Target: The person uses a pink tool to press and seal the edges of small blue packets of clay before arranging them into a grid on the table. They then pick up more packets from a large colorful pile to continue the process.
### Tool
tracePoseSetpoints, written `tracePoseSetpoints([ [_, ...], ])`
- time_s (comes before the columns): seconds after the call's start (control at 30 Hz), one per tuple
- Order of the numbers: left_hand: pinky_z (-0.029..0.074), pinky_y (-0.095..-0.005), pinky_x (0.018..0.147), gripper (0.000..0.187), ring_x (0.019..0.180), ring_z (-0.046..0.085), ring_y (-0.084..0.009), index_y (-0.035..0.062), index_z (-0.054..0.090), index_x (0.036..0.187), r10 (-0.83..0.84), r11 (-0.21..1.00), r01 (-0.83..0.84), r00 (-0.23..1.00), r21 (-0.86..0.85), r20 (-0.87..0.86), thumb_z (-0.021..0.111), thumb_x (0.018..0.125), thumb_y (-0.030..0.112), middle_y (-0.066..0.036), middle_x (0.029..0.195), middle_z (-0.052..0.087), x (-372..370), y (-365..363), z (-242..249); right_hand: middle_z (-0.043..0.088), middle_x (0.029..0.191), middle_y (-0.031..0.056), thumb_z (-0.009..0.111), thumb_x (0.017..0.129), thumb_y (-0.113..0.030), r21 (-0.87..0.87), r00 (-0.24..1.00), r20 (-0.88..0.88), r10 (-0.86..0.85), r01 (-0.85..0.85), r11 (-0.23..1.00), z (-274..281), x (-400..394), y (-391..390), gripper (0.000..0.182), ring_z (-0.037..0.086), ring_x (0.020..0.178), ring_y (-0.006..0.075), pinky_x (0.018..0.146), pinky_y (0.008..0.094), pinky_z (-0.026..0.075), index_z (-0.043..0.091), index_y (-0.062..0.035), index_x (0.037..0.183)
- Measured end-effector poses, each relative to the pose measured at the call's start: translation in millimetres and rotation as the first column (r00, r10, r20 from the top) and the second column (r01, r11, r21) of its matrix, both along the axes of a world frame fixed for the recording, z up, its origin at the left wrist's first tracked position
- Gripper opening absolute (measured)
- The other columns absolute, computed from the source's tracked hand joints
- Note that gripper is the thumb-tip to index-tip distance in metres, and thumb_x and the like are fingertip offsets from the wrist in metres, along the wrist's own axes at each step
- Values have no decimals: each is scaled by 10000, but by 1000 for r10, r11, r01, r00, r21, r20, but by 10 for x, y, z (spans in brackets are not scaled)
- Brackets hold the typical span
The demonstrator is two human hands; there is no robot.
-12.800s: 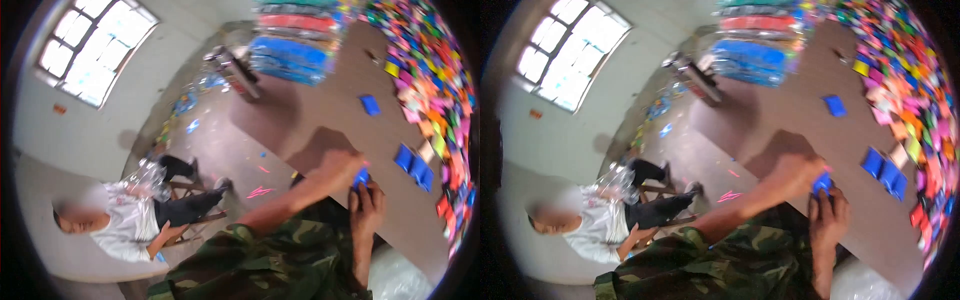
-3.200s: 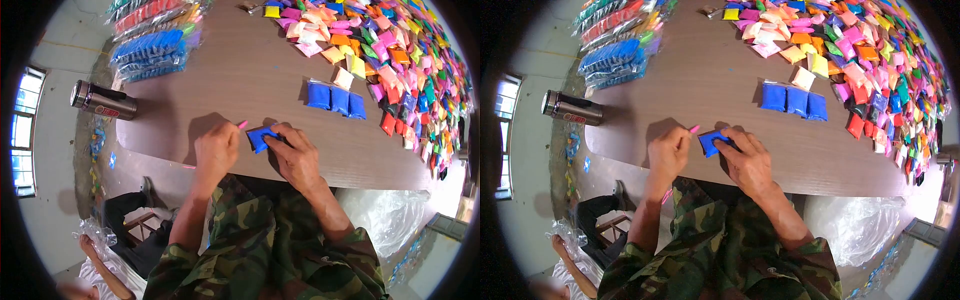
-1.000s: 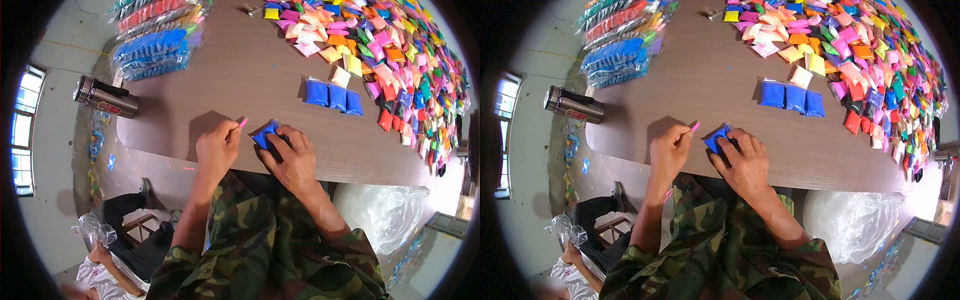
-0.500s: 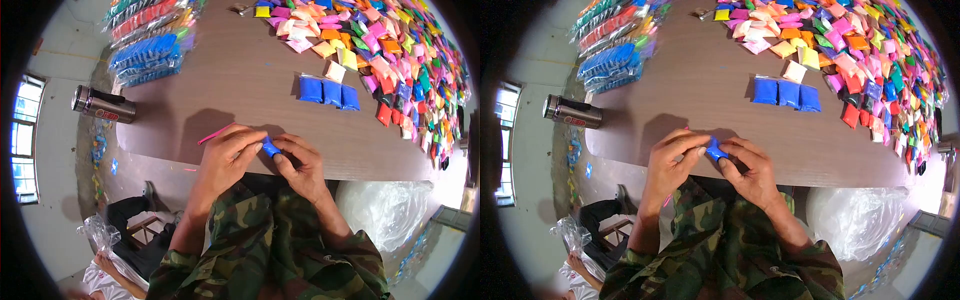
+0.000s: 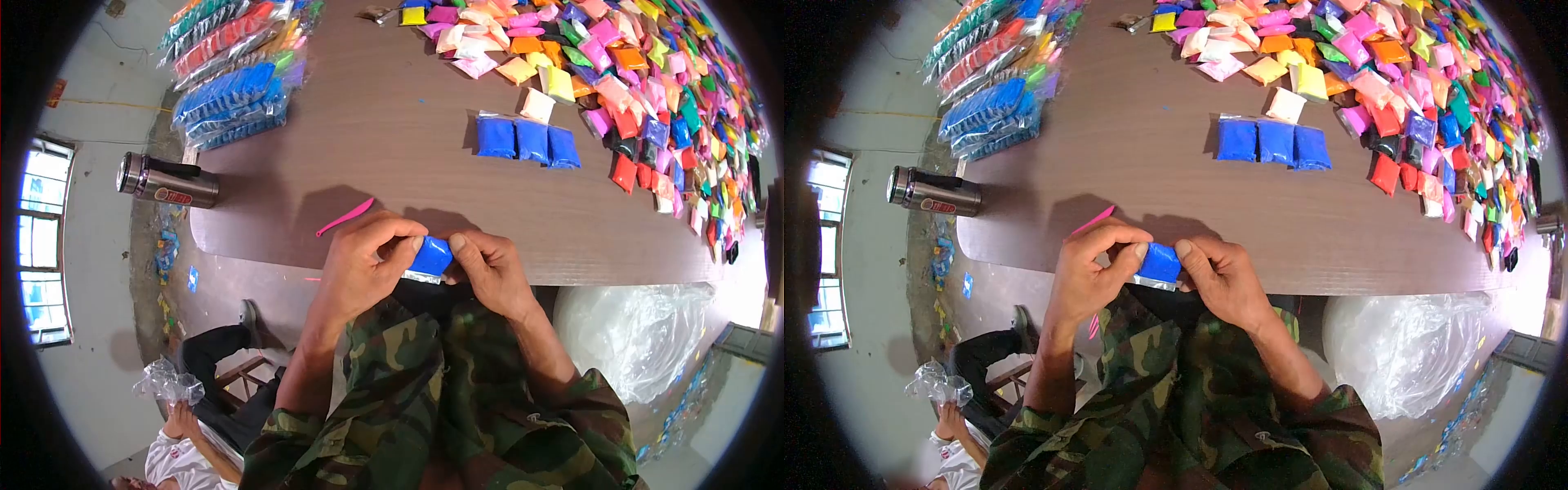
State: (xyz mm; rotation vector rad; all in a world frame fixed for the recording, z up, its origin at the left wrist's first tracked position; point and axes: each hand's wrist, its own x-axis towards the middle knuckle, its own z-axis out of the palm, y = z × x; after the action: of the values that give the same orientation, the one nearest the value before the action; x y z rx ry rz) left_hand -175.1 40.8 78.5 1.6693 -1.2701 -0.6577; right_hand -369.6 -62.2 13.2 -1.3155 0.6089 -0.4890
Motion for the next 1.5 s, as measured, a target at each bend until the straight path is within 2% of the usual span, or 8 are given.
tracePoseSetpoints([
  [0.3, 524, -265, 666, 91, 762, 675, -94, 5, 783, 1078, 96, 995, -96, 995, 7, 13, 737, 999, 12, -40, 870, 753, -40, 6, -134, 765, 931, 52, 699, 1112, -266, -42, 998, 64, -29, 32, 999, 18, 41, 88, 330, 685, 792, 101, 696, 263, 576, 784, 36, 1216],
  [0.5, 509, -315, 617, 78, 665, 652, -161, 15, 743, 1070, 237, 971, -227, 955, -73, 181, 718, 996, 11, -115, 869, 726, 1, 21, -203, 693, 850, -4, 683, 1126, -268, 132, 992, 57, -114, 106, 986, 25, 46, 152, 298, 612, 720, 75, 641, 266, 517, 802, 5, 1119],
  [0.83, 388, -237, 587, 106, 700, 501, -5, 31, 746, 1076, 364, 931, -358, 926, 76, -99, 681, 1067, 114, 42, 826, 637, 213, 267, -150, 751, 980, 26, 676, 1130, -257, -16, 989, 65, -134, 135, 991, 29, -30, 43, 307, 639, 911, 100, 803, 286, 535, 787, 29, 1126],
  [0.93, 433, -243, 614, 116, 713, 559, -32, 15, 767, 1059, 287, 952, -281, 958, 119, -30, 699, 1055, 109, 14, 859, 685, 252, 283, -93, 758, 1018, 32, 683, 1125, -244, -7, 993, 56, -101, 102, 995, 54, -44, 17, 298, 638, 953, 101, 838, 290, 535, 784, 36, 1132],
  [1.03, 457, -256, 629, 98, 718, 585, -73, -9, 789, 1053, 135, 988, -130, 989, -86, 55, 733, 1019, 64, -45, 850, 713, 143, 160, -58, 762, 1024, 44, 688, 1121, -233, 20, 997, 56, -56, 55, 998, 60, -19, 33, 284, 649, 932, 97, 806, 284, 551, 785, 34, 1136],
  [1.2, 500, -268, 642, 100, 760, 651, -97, 6, 790, 1063, 85, 996, -86, 994, -14, -65, 773, 986, 66, -48, 900, 740, -10, 70, -10, 745, 977, 45, 700, 1111, -219, 26, 996, 75, -50, 48, 998, 27, 19, 76, 262, 661, 892, 97, 755, 280, 573, 788, 24, 1152],
  [1.37, 529, -265, 678, 80, 795, 666, -75, 17, 797, 1061, 63, 997, -62, 997, 45, -39, 758, 993, 33, -43, 953, 783, 21, 93, -30, 709, 907, 27, 726, 1089, -173, -145, 999, 18, -49, 51, 988, 76, 34, 74, 207, 624, 856, 98, 723, 293, 532, 783, 25, 1094],
  [1.5, 566, -345, 695, 93, 793, 720, -166, 36, 774, 1084, 26, 1000, -26, 998, -2, 53, 737, 1013, 83, -102, 922, 771, 30, 167, -188, 636, 842, -7, 711, 1083, -143, -292, 989, -149, -11, -33, 956, 233, 12, 58, 185, 556, 837, 92, 723, 295, 491, 758, 30, 1036],
])
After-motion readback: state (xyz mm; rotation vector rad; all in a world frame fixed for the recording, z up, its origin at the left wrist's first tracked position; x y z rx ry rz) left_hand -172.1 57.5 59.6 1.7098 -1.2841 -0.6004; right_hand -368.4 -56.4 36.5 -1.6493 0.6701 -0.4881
